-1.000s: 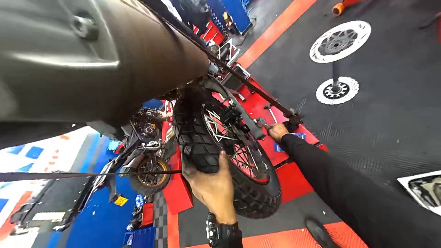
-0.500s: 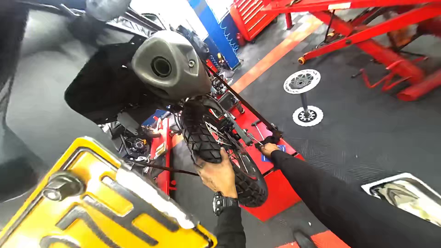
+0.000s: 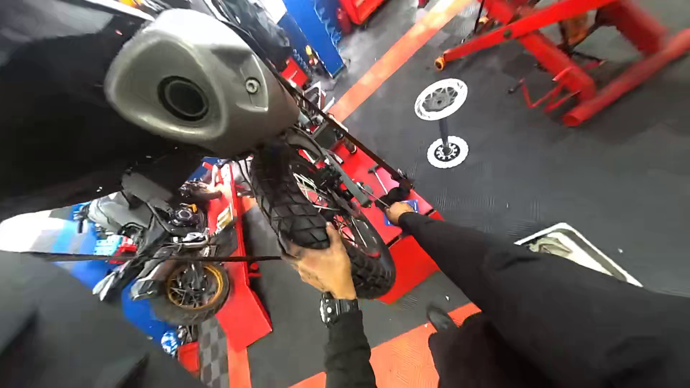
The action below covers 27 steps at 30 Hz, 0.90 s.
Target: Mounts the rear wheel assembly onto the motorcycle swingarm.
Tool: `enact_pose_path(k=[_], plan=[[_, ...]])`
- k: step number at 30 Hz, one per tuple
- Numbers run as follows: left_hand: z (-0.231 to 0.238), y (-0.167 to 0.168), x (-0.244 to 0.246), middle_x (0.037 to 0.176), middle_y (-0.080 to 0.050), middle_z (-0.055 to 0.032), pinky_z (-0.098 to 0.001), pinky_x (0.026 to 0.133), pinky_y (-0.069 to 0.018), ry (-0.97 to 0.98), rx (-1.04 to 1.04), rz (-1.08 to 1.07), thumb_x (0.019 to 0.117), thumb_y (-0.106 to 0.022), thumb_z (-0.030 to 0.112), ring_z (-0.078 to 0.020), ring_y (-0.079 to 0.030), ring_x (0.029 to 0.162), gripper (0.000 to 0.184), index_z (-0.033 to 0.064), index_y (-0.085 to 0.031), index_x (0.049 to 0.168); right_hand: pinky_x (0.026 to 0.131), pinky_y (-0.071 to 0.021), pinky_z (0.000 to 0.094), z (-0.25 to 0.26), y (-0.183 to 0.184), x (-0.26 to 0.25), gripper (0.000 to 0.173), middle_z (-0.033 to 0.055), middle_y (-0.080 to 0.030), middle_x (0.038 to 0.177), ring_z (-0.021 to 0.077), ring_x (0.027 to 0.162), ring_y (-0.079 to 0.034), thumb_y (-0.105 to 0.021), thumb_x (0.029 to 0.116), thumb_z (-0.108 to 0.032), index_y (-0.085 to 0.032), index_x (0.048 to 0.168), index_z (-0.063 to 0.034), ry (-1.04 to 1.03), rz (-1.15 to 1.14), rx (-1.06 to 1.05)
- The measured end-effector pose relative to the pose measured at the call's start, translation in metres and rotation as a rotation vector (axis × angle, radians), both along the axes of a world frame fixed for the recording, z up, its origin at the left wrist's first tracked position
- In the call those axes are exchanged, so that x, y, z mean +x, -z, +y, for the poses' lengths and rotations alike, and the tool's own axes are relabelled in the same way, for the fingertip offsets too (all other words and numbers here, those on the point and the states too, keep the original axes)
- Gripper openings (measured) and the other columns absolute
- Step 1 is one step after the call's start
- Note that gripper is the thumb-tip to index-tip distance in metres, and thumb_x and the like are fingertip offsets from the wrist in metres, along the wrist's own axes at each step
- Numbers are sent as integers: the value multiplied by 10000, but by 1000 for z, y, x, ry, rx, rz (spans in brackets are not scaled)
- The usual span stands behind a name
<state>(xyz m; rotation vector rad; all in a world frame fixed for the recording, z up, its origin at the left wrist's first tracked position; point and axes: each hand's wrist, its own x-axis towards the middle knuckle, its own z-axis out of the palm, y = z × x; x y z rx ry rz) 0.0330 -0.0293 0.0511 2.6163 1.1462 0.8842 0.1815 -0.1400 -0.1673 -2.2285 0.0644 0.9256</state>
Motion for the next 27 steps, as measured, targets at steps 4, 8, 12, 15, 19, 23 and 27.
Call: enact_pose_path(k=[4,8,12,15,19,23,27], plan=[[3,-9,15,1475,-468,-308,-616,931,-539,38,37,-11,735,-842,556,-461,-589,1231,1089,2,-358,1537,951,-500,648,-1,1,12,515,267,-683,1193,424,1176,-642,-438,1051,-407,-710,1072,29,6,7,27],[20,-43,49,1440,-498,-314,-625,975,-510,66,26,110,750,-821,597,-461,-575,1253,1079,-23,-383,1516,959,-501,628,-7,7,13,579,246,-685,1204,403,1184,-644,-391,1065,-475,-711,1084,8,14,54,50],[63,-77,92,1397,-558,-275,-695,991,-465,174,-111,188,787,-770,676,-463,-571,1252,1014,78,-408,1521,925,-507,637,-3,29,6,576,261,-687,1161,420,1133,-656,-387,1072,-484,-705,1097,-5,123,35,109],[82,-89,125,1230,-679,-221,-712,937,-479,235,-131,205,812,-777,634,-434,-644,1150,826,133,-541,1425,897,-516,647,-13,41,14,568,240,-710,1105,415,1094,-674,-402,1062,-507,-725,1049,-40,123,-5,78],[72,-88,112,1257,-661,-232,-729,902,-480,214,-105,221,868,-687,670,-461,-629,1154,800,144,-512,1445,904,-516,644,-25,54,23,524,219,-716,1101,409,1099,-672,-418,1059,-487,-735,1059,-70,45,-69,80],[34,-54,62,1479,-521,-228,-670,1005,-472,105,-42,103,874,-697,630,-419,-576,1279,930,100,-372,1566,896,-516,644,-27,65,37,520,196,-725,1073,385,1074,-682,-419,1059,-505,-741,1037,-97,21,-119,113],[-15,32,-16,1529,-426,-306,-561,1114,-428,126,1,-196,824,-777,434,-422,-480,1379,986,-46,-315,1551,923,-511,630,-20,69,52,515,188,-726,1088,380,1092,-677,-425,1058,-499,-740,1032,-94,-20,-151,113]])
